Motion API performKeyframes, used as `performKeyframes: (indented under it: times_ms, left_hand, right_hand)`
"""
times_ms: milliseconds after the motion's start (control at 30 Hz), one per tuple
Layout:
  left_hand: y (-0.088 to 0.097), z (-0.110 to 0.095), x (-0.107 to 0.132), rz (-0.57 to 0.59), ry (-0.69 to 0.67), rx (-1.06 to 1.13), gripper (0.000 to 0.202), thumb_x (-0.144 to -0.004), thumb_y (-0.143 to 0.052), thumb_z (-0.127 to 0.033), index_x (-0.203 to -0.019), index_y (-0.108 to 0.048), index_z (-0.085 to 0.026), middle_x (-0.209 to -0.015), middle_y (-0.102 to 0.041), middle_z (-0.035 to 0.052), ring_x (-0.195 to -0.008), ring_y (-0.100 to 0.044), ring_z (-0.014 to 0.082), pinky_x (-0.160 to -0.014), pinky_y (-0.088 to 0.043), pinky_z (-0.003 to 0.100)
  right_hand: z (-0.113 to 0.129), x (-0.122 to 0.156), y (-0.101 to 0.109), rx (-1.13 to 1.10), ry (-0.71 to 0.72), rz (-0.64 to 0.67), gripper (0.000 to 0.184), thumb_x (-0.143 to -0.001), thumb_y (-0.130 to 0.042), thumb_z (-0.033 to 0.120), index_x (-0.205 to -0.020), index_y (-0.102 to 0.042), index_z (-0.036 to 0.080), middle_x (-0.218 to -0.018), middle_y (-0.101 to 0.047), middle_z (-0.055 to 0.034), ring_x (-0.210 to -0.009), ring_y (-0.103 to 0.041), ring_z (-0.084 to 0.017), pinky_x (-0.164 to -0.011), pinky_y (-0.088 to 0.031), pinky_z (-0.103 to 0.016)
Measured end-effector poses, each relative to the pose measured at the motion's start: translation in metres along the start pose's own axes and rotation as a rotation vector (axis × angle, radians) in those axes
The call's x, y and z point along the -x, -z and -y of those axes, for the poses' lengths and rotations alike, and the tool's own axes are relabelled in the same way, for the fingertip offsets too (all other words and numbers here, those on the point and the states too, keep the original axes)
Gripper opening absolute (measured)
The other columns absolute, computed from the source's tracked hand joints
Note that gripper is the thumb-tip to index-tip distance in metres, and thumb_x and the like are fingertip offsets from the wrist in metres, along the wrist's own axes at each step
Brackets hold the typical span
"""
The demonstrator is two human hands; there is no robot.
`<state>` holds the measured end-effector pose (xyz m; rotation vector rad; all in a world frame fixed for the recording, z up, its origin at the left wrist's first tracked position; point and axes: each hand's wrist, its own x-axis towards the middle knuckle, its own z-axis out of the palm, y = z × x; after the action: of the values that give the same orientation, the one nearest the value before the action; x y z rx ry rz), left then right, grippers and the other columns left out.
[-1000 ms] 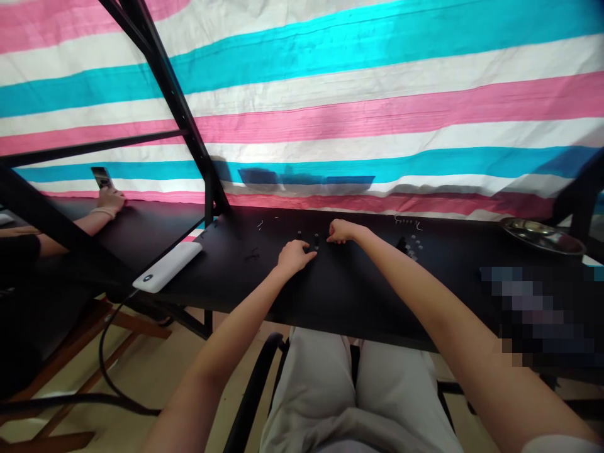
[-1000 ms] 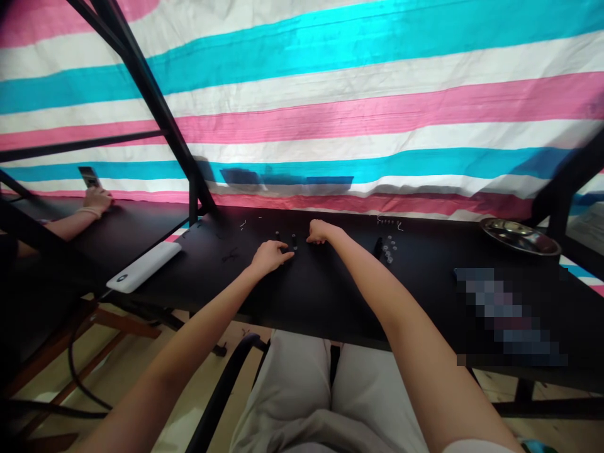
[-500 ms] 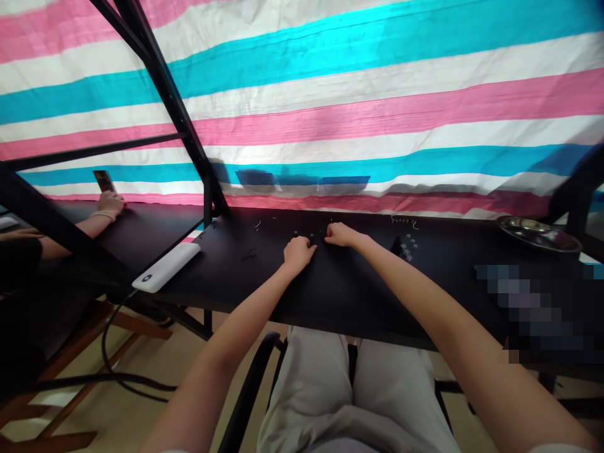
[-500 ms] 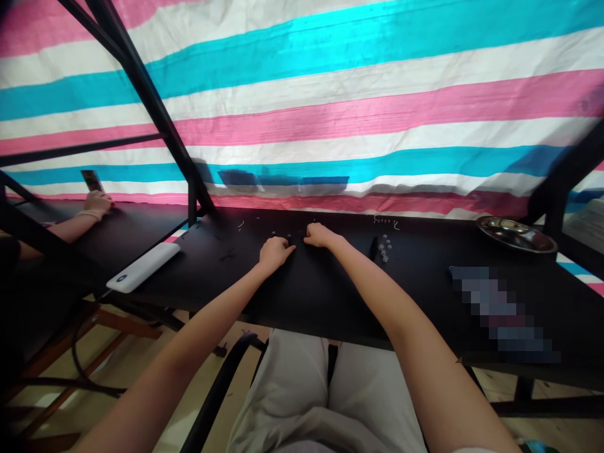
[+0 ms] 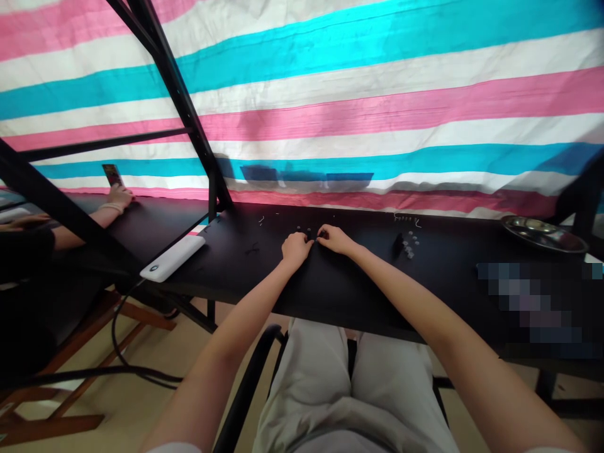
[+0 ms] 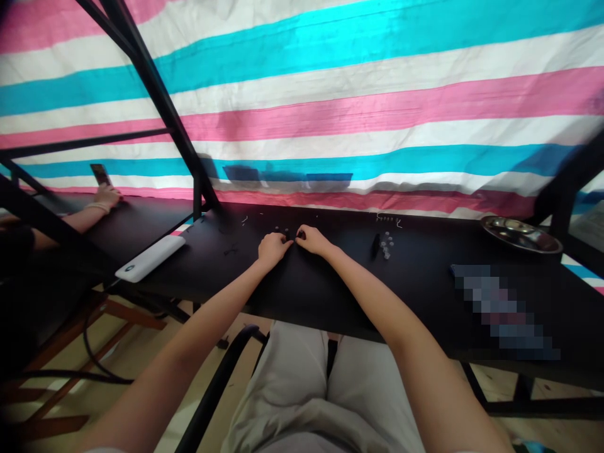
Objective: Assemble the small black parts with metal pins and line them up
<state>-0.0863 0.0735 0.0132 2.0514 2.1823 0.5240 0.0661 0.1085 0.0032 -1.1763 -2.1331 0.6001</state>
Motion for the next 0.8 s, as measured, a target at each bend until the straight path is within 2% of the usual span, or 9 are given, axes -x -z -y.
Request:
performKeyframes:
  times_ms: [467, 800]
  left_hand:
    - [0.003, 0.0, 0.006, -0.002, 0.014, 0.052, 0.03, -0.078, -0.056, -0.043, -0.097, -0.069, -0.022, -0.096, -0.066, 0.0112, -0.09, -0.062, 0.0271, -0.074, -0.048, 0.034]
    - [0.01, 0.005, 0.02, 0.01, -0.006, 0.014, 0.028, -0.078, -0.058, -0.041, -0.096, -0.07, -0.023, -0.096, -0.067, 0.0101, -0.09, -0.062, 0.0266, -0.076, -0.048, 0.034]
  right_hand:
    - [0.021, -0.01, 0.001, 0.223, -0.038, 0.134, 0.004, -0.073, -0.058, 0.018, -0.075, -0.056, 0.015, -0.075, -0.061, -0.0036, -0.065, -0.053, -0.012, -0.057, -0.035, -0.022]
    - [0.023, -0.008, 0.002, 0.264, -0.066, 0.175, 0.009, -0.073, -0.057, 0.016, -0.081, -0.062, 0.014, -0.079, -0.065, -0.005, -0.071, -0.058, -0.015, -0.062, -0.038, -0.022]
